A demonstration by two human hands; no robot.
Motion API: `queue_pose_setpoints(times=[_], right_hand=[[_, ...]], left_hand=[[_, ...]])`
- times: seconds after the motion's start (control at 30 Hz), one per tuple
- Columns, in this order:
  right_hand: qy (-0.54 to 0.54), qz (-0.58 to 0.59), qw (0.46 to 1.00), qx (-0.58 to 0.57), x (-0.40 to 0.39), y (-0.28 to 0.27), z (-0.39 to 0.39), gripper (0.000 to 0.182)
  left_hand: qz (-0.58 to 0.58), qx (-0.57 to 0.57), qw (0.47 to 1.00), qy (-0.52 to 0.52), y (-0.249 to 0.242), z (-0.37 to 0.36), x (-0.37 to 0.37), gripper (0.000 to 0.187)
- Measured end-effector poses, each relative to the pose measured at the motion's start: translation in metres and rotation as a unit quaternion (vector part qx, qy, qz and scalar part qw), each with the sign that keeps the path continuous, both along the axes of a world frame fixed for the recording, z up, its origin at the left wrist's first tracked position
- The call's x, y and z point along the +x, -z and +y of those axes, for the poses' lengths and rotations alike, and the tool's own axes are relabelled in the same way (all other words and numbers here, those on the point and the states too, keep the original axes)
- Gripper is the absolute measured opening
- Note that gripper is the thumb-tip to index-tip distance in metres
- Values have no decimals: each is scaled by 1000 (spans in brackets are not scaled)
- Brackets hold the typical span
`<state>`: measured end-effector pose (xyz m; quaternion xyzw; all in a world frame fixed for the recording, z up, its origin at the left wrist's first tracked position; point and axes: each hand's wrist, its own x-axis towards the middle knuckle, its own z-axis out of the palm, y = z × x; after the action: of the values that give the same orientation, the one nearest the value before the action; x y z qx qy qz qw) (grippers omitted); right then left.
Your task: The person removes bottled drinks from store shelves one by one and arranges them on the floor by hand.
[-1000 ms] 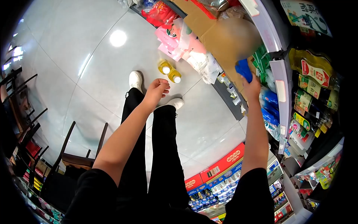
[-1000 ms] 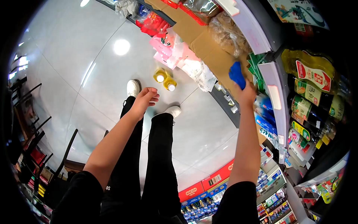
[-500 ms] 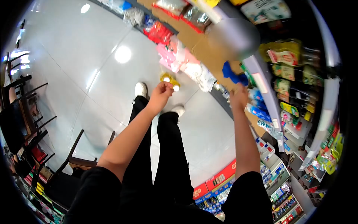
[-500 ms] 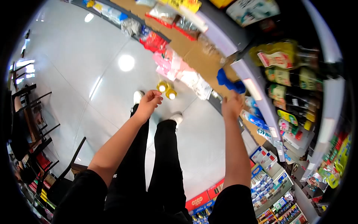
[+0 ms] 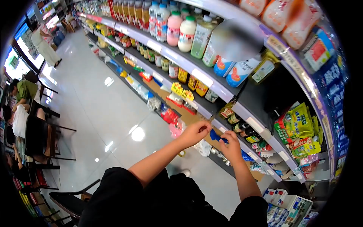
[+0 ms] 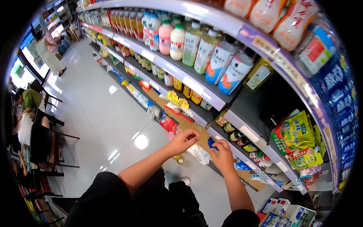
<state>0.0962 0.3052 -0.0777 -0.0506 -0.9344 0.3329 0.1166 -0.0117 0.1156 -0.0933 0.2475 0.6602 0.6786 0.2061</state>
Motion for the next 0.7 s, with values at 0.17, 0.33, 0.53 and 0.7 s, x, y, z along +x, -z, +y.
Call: queue_pose_setpoints(times=[0.17, 0.33, 0.53, 0.7], right_hand=[[2, 98, 995, -30, -3, -61, 24, 14], [47, 139, 988, -51, -6, -114, 49, 18], [76, 210, 966, -129, -59, -146, 96, 44], [153, 220, 928, -260, -126, -187, 136, 49]], left_hand=[[97, 8, 993, 69, -70, 29, -17, 9], [135, 37, 987, 74, -102, 66, -26, 18], [272, 87, 958, 18, -131, 130, -49, 43], [79, 177, 981, 5, -165, 191, -87, 47]])
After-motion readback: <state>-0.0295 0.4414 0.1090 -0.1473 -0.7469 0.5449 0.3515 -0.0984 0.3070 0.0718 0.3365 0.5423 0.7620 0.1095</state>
